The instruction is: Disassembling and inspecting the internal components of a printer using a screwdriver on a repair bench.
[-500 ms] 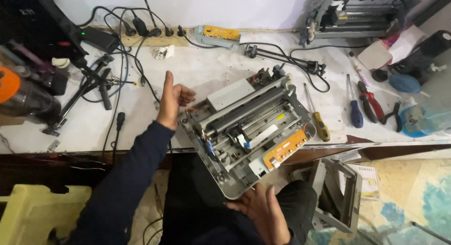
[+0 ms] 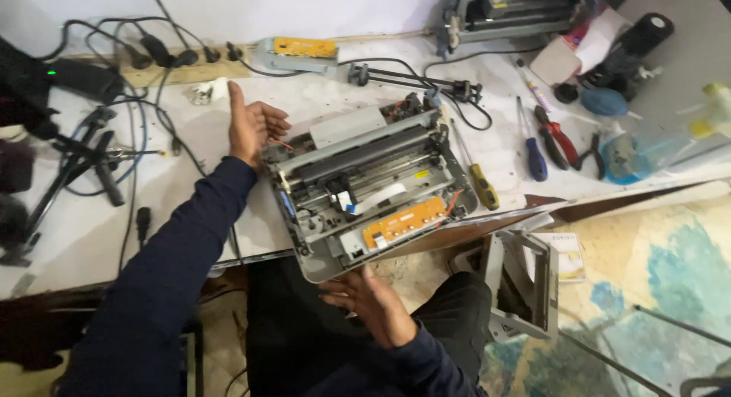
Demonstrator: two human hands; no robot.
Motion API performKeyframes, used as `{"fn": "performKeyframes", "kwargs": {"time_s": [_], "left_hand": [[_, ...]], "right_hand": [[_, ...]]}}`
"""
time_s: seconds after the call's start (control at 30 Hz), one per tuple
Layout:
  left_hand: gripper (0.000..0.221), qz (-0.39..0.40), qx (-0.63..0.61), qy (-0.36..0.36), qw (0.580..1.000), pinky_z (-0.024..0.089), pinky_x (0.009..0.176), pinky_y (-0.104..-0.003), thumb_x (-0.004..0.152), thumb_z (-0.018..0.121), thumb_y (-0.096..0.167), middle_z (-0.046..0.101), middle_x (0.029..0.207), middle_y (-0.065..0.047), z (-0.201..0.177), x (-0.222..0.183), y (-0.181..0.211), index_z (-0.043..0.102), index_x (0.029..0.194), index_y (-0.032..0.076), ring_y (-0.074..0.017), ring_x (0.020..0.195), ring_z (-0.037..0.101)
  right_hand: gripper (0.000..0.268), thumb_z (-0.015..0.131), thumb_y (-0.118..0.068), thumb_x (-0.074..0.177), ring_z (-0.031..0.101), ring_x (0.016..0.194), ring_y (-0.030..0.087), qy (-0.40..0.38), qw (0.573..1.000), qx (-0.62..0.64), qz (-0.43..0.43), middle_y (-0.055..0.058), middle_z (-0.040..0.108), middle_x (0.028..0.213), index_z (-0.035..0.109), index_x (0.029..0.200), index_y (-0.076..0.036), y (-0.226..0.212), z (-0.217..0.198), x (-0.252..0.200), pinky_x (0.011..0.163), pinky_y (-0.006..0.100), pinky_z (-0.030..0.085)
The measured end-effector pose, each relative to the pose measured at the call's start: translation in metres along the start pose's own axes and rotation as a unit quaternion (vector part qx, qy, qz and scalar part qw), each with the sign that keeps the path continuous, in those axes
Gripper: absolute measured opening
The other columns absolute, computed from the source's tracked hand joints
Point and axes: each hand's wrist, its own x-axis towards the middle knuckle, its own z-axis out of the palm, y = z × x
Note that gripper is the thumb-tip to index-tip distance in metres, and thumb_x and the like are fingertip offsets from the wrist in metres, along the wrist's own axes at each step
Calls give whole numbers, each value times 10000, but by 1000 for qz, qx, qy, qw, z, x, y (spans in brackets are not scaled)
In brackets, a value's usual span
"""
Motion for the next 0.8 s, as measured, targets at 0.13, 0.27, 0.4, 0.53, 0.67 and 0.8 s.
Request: {"fn": "performKeyframes", "kwargs": {"time_s": [0.13, 0.27, 0.4, 0.53, 0.67, 0.8], "left_hand": [[966, 34, -15, 26, 999, 503, 590, -296, 744, 290, 864, 723, 739, -126, 7, -15, 23, 742, 829, 15, -198, 618, 653], [877, 116, -51, 59, 990, 491, 682, -300, 741, 354, 841, 685, 773, -83, 8, -59, 53, 721, 867, 54, -173, 722, 631], [769, 227, -82, 51, 969, 496, 798, -301, 884, 330, 727, 732, 895, -99, -2, -137, 66, 713, 939, 63, -172, 815, 662], [705, 311, 60, 79, 945, 489, 1032, -366, 1059, 280, 649, 682, 1092, -106, -18, -219, 39, 638, 1142, 48, -209, 1044, 643], [411, 288, 199, 101, 931, 472, 997, -340, 1095, 416, 373, 654, 1092, -101, -8, -274, -12, 653, 1041, 41, -223, 1059, 621], [660, 168, 281, 21, 945, 583, 634, -284, 961, 679, 267, 639, 1007, -101, 8, -293, -64, 313, 1466, 49, -150, 719, 645]], "right_hand": [[534, 551, -339, 997, 643, 1276, 431, -7, 998, -49, -43, 232, 656, 1301, 529, 1392, 18, -10, 15, 3, 1029, 499, 564], [621, 612, -346, 942, 672, 1223, 388, -4, 993, -116, 3, 292, 652, 1333, 495, 1411, 42, -15, 5, 8, 1042, 450, 554], [575, 607, -307, 987, 568, 1367, 350, -76, 969, -235, 20, 215, 537, 1514, 433, 1443, -4, -30, -3, 2, 1140, 453, 506], [612, 615, -288, 972, 683, 1272, 294, -45, 958, -278, 46, 183, 615, 1472, 452, 1505, -35, -21, -27, -8, 1079, 380, 535], [466, 645, -183, 954, 748, 1166, 289, 11, 949, -316, 13, 162, 744, 1309, 595, 1385, -11, -29, -55, -20, 1041, 377, 578], [377, 649, -191, 931, 766, 1021, 265, 248, 892, -370, -81, 180, 788, 1169, 696, 1267, -26, -62, -68, -39, 942, 361, 605]]}}
